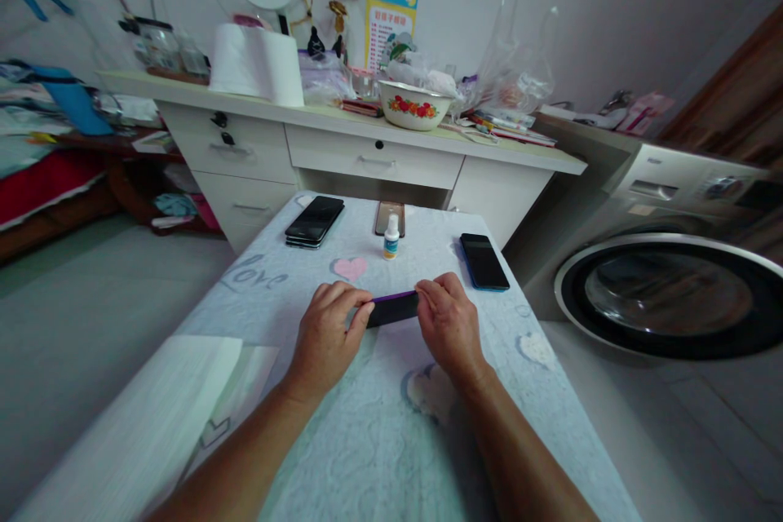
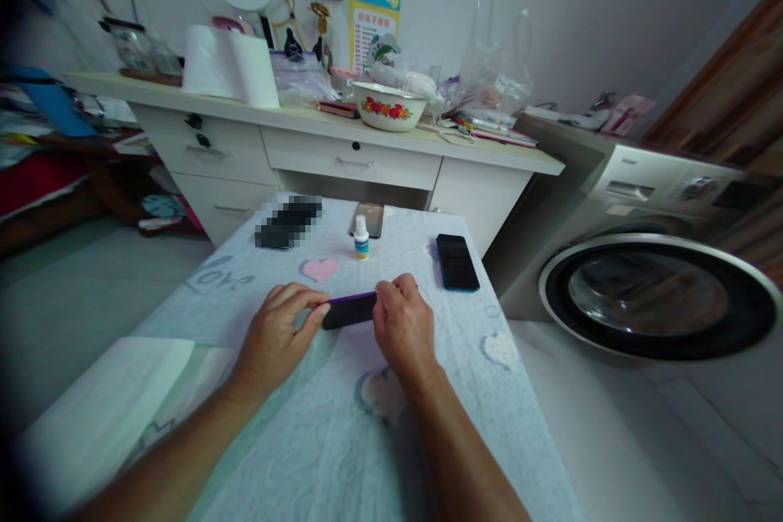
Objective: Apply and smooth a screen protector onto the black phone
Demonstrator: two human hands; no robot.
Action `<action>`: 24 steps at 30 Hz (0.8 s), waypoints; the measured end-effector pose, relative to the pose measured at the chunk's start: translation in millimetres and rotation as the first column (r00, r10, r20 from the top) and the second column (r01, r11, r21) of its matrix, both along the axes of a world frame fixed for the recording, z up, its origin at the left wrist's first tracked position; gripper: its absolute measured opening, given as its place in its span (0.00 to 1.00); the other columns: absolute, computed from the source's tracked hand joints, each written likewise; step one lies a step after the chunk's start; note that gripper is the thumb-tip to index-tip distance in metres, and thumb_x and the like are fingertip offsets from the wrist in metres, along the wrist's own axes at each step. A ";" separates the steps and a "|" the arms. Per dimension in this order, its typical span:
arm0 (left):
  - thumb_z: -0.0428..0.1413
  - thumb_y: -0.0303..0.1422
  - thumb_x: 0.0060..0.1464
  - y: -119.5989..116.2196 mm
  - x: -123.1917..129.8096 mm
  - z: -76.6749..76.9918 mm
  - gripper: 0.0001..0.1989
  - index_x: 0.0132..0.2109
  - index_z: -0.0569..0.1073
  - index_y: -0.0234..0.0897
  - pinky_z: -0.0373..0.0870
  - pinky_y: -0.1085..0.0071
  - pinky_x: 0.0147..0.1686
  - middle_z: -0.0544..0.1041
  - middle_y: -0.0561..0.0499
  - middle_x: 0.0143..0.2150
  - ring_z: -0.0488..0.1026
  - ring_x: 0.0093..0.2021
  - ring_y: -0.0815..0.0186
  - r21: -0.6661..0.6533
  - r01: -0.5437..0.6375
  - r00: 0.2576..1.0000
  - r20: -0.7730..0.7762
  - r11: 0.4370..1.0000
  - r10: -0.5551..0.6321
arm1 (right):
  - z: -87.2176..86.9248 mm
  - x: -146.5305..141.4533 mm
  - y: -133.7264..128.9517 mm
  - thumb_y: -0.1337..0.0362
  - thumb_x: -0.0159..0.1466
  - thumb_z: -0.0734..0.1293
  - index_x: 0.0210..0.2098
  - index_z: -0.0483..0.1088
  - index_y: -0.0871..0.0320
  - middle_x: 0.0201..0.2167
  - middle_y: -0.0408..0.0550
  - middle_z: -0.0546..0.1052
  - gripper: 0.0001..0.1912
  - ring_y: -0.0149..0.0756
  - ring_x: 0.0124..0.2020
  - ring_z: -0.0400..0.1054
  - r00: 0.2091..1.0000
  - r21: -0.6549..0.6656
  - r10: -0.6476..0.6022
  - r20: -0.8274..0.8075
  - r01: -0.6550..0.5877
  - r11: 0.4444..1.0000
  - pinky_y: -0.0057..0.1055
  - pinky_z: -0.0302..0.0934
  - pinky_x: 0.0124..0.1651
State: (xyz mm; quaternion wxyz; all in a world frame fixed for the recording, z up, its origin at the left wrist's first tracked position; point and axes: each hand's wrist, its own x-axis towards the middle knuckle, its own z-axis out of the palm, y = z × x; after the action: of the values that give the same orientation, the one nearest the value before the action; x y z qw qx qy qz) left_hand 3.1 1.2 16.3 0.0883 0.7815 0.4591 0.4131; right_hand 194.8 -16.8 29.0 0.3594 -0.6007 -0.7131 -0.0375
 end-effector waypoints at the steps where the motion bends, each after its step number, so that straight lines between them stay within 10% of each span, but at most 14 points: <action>1: 0.51 0.32 0.59 -0.2 -0.2 0.1 0.07 0.37 0.73 0.38 0.64 0.64 0.41 0.74 0.50 0.35 0.68 0.39 0.62 0.000 0.001 1.000 0.001 1.000 -0.001 | 0.1 3.0 0.6 0.70 0.63 0.59 0.37 0.73 0.57 0.34 0.46 0.68 0.11 0.31 0.33 0.65 1.000 0.003 -0.007 0.001 0.007 1.000 0.26 0.60 0.37; 24: 0.51 0.33 0.59 1.7 -1.3 -2.2 0.06 0.36 0.73 0.39 0.64 0.64 0.40 0.74 0.50 0.35 0.68 0.39 0.61 -0.011 0.006 1.000 0.015 1.000 -0.006 | -6.2 53.9 14.4 0.60 0.62 0.62 0.34 0.76 0.59 0.33 0.50 0.74 0.12 0.39 0.36 0.70 0.931 -0.093 -0.124 -0.344 0.098 0.991 0.33 0.62 0.43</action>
State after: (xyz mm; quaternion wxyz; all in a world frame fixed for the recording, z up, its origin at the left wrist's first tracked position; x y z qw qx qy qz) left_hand 1.8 2.9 14.2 0.0971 0.7792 0.4584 0.4162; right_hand 248.7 -2.4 22.8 0.4548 -0.6501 -0.6040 0.0756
